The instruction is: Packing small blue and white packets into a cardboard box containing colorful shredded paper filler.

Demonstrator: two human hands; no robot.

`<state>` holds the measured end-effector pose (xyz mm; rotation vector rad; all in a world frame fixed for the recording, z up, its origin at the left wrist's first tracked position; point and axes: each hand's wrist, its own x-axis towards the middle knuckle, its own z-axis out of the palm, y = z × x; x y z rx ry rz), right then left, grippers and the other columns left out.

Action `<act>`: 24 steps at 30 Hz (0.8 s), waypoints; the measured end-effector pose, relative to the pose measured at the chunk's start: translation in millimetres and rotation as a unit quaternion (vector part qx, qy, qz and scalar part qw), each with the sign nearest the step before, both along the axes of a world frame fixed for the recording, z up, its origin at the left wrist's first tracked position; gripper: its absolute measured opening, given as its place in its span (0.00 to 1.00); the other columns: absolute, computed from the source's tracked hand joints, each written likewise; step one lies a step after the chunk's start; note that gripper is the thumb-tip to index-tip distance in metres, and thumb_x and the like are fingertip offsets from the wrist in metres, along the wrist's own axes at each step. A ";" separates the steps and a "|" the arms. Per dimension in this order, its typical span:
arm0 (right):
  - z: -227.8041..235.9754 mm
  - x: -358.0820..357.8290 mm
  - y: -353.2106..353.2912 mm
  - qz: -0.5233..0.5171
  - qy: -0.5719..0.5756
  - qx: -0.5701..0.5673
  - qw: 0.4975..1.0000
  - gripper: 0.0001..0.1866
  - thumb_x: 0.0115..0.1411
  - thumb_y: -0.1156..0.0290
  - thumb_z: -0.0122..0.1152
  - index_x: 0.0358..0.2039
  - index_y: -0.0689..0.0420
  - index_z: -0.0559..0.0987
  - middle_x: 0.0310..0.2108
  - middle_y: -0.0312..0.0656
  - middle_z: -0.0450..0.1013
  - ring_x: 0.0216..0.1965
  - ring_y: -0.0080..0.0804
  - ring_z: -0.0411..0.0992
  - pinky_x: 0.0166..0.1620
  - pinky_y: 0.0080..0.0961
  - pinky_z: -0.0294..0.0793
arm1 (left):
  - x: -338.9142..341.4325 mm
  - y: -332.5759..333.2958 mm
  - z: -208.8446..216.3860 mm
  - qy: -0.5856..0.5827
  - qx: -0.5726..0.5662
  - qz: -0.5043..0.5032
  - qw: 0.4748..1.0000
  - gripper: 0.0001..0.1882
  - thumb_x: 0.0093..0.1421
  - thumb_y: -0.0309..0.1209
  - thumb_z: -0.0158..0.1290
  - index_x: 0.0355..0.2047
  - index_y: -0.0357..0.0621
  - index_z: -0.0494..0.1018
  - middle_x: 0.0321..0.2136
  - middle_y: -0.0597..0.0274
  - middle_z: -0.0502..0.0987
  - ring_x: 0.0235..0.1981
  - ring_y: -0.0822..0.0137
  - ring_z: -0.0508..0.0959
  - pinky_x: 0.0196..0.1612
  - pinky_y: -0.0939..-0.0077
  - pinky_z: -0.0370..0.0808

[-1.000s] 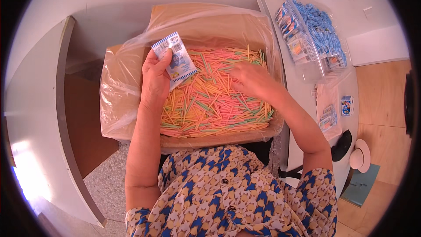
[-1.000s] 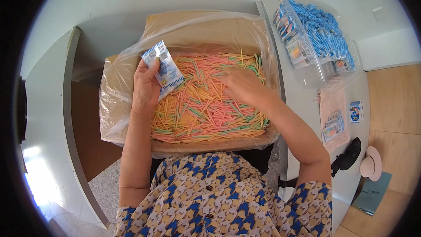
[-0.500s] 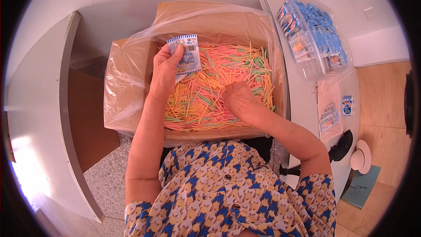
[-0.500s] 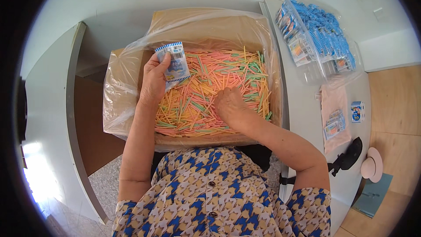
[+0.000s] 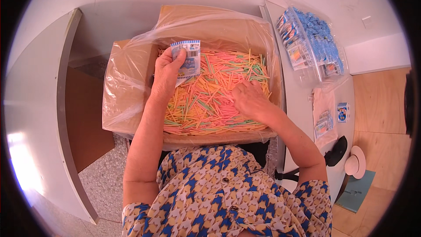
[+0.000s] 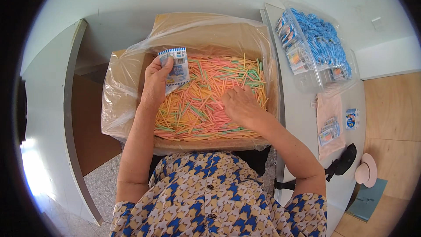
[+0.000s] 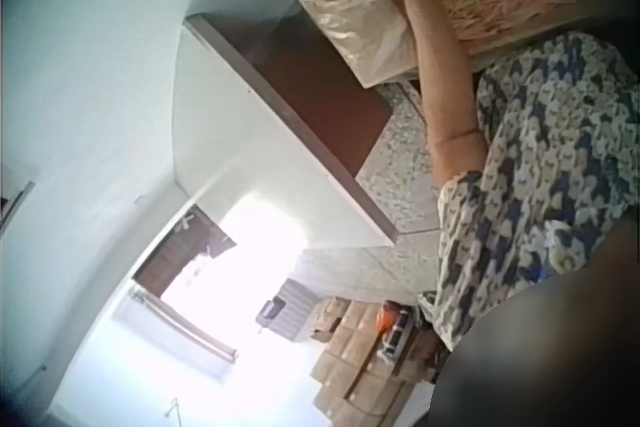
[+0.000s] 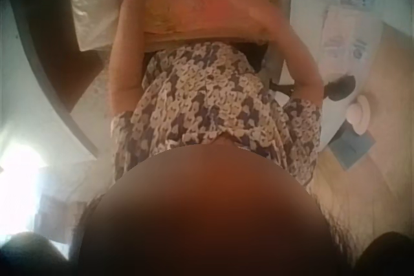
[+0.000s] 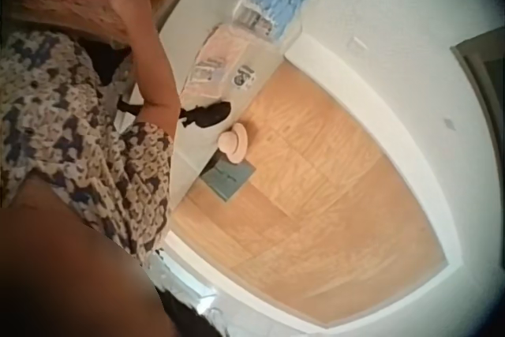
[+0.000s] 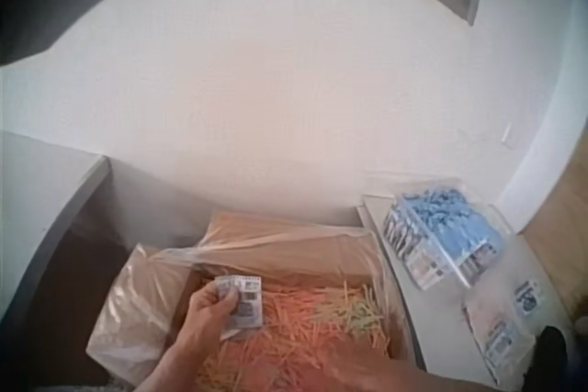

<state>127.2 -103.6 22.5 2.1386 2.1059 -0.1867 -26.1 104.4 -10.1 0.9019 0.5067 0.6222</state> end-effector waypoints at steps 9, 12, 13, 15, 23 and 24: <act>-1.3 33.8 34.4 -0.375 0.651 -0.007 0.660 0.12 0.66 0.64 0.48 0.41 0.59 0.69 0.31 0.39 0.72 0.28 0.29 0.75 0.28 0.27 0.76 | -1.3 -1.7 -3.5 0.007 0.010 0.024 1.000 0.10 0.66 0.33 0.49 0.40 0.40 0.75 0.31 0.68 0.79 0.29 0.79 0.77 0.34 0.80 0.75; -16.2 39.4 59.5 -0.422 0.746 0.041 0.513 0.10 0.64 0.67 0.51 0.41 0.59 0.70 0.29 0.40 0.72 0.27 0.31 0.75 0.31 0.33 0.80 | -2.3 -1.6 -4.6 0.005 0.016 0.018 1.000 0.10 0.66 0.33 0.49 0.40 0.41 0.75 0.31 0.68 0.79 0.29 0.79 0.77 0.34 0.80 0.75; -21.5 40.1 68.3 -0.420 0.747 0.041 0.514 0.10 0.64 0.67 0.51 0.41 0.59 0.70 0.29 0.40 0.72 0.27 0.31 0.75 0.31 0.33 0.80 | -2.4 -1.8 -4.4 0.004 0.009 0.018 1.000 0.10 0.66 0.33 0.49 0.40 0.41 0.75 0.31 0.68 0.79 0.29 0.79 0.77 0.34 0.80 0.75; -33.9 44.3 82.2 -0.438 0.749 0.090 0.490 0.09 0.65 0.68 0.47 0.38 0.60 0.71 0.27 0.42 0.70 0.29 0.38 0.77 0.30 0.39 0.82 | -2.2 -2.1 -2.1 0.004 -0.011 0.015 1.000 0.08 0.65 0.32 0.49 0.40 0.42 0.74 0.31 0.67 0.79 0.29 0.78 0.78 0.35 0.79 0.77; -49.7 45.0 99.5 -0.438 0.793 0.132 0.403 0.07 0.64 0.69 0.50 0.37 0.59 0.73 0.26 0.40 0.71 0.28 0.36 0.76 0.28 0.34 0.80 | -3.0 -1.3 2.6 -0.014 -0.024 0.012 1.000 0.07 0.65 0.31 0.49 0.39 0.42 0.74 0.30 0.67 0.79 0.28 0.78 0.77 0.34 0.79 0.77; -48.7 41.9 99.8 -0.439 0.780 0.149 0.420 0.07 0.64 0.69 0.51 0.37 0.58 0.73 0.26 0.40 0.72 0.28 0.34 0.76 0.27 0.31 0.79 | -3.6 -0.5 3.3 -0.016 -0.027 0.015 0.999 0.07 0.65 0.31 0.49 0.38 0.42 0.74 0.30 0.68 0.79 0.28 0.78 0.77 0.34 0.79 0.77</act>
